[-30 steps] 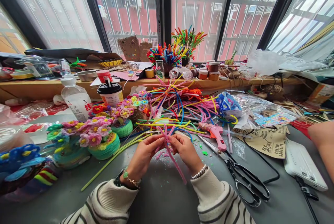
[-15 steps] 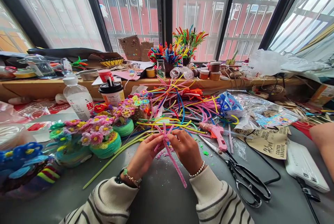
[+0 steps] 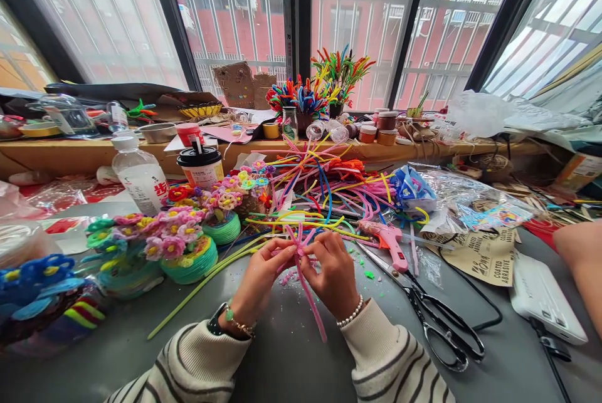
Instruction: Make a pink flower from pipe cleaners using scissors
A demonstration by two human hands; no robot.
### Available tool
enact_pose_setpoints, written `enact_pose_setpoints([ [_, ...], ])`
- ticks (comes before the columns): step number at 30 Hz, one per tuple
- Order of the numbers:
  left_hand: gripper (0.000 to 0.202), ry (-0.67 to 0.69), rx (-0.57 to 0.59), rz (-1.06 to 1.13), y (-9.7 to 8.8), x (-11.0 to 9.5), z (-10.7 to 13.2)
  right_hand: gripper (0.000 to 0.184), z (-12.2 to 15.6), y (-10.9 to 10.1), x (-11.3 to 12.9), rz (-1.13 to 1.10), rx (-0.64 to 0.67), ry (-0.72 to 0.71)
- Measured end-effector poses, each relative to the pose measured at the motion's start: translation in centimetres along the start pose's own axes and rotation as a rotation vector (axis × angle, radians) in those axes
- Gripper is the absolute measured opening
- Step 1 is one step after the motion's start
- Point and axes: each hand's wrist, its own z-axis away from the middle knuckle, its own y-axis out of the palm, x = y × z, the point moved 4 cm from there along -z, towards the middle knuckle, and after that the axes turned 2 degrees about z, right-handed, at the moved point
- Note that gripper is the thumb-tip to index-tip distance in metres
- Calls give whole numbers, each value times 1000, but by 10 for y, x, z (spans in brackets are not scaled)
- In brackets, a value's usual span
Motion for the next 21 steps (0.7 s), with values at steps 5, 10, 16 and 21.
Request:
enact_pose_setpoints([
  [5,11,100,-6,-178,0,-2,-1,12,6,9,-10,-389,101,431],
  [10,10,257,12,-370,3,-8,5,15,21,27,-18,-972,215,1014],
  [16,10,247,15,-331,6,-11,7,15,19,30,-15,-1307,429,1139],
  [21,15,47,1,-109,0,-3,1,14,2,3,-17,-742,219,627],
])
